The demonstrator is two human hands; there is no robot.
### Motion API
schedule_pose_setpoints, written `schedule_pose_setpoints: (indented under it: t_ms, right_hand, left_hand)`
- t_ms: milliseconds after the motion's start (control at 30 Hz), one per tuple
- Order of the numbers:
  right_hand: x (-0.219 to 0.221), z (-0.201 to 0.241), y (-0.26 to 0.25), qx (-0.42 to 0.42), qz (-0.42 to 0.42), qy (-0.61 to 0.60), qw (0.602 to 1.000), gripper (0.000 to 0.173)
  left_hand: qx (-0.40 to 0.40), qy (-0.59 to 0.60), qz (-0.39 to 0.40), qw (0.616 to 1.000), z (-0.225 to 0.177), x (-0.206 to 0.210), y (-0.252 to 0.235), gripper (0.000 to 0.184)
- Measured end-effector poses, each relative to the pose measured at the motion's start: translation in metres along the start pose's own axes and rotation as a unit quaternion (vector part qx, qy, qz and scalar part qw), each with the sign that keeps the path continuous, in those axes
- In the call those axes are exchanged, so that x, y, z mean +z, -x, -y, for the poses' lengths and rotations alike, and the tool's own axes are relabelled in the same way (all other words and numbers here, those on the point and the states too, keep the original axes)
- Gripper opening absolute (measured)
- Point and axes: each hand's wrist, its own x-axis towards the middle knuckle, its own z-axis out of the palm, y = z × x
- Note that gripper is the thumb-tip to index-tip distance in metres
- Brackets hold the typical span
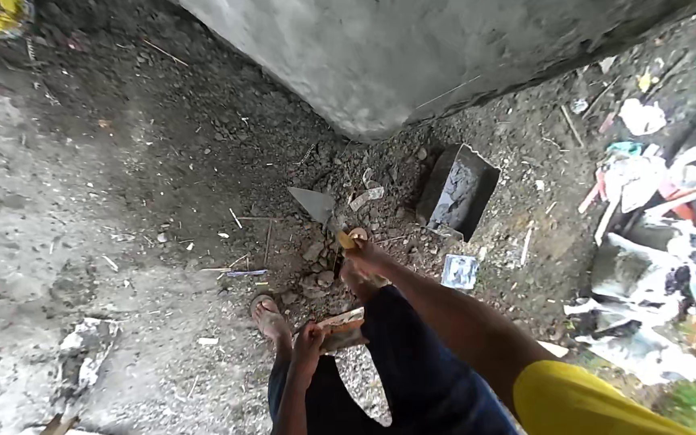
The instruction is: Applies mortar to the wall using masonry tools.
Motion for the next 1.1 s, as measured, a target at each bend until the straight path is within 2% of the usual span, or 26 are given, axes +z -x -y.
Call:
schedule_pose_setpoints:
  t_ms: [133,200,233,300,400,467,533,633,833,1100]
  right_hand:
    - [0.036,0.060,-0.062,-0.042,0.030,-0.086,0.995,0.058]
    - [0.053,0.087,-0.105,-0.109,0.040,-0.102,0.988,0.055]
    - [0.055,0.098,-0.125,-0.152,0.033,-0.072,0.985,0.056]
    - [0.046,0.103,-0.155,-0.174,-0.061,-0.017,0.983,0.065]
    - [-0.006,0.069,-0.191,-0.079,-0.327,0.005,0.942,0.077]
    - [-0.051,0.037,-0.219,-0.020,-0.377,-0.002,0.926,0.087]
    - [-0.083,0.019,-0.244,-0.018,-0.339,-0.057,0.939,0.084]
    - [-0.105,0.017,-0.271,-0.047,-0.231,-0.145,0.961,0.066]
    - [-0.114,0.055,-0.259,-0.007,-0.102,-0.133,0.986,0.064]
    - [-0.103,0.064,-0.244,-0.023,-0.127,-0.194,0.973,0.065]
  left_hand:
    - [0.017,-0.017,0.032,0.999,0.014,-0.012,-0.013,0.031]
    - [0.003,-0.042,0.045,0.998,0.020,-0.012,-0.024,0.031]
    - [-0.005,-0.046,0.045,0.998,0.023,-0.011,-0.029,0.029]
    - [-0.023,-0.047,0.045,0.998,0.029,-0.011,-0.035,0.027]
    - [-0.035,-0.037,0.046,0.998,0.038,-0.012,-0.042,0.026]
    - [-0.036,-0.027,0.043,0.998,0.044,-0.015,-0.047,0.026]
    - [-0.037,-0.021,0.036,0.998,0.048,-0.016,-0.053,0.024]
    - [-0.050,-0.013,0.038,0.998,0.046,-0.018,-0.057,0.023]
    - [-0.054,-0.009,0.038,0.998,0.035,-0.022,-0.051,0.021]
    - [-0.064,-0.060,0.038,0.995,0.028,-0.034,-0.041,0.022]
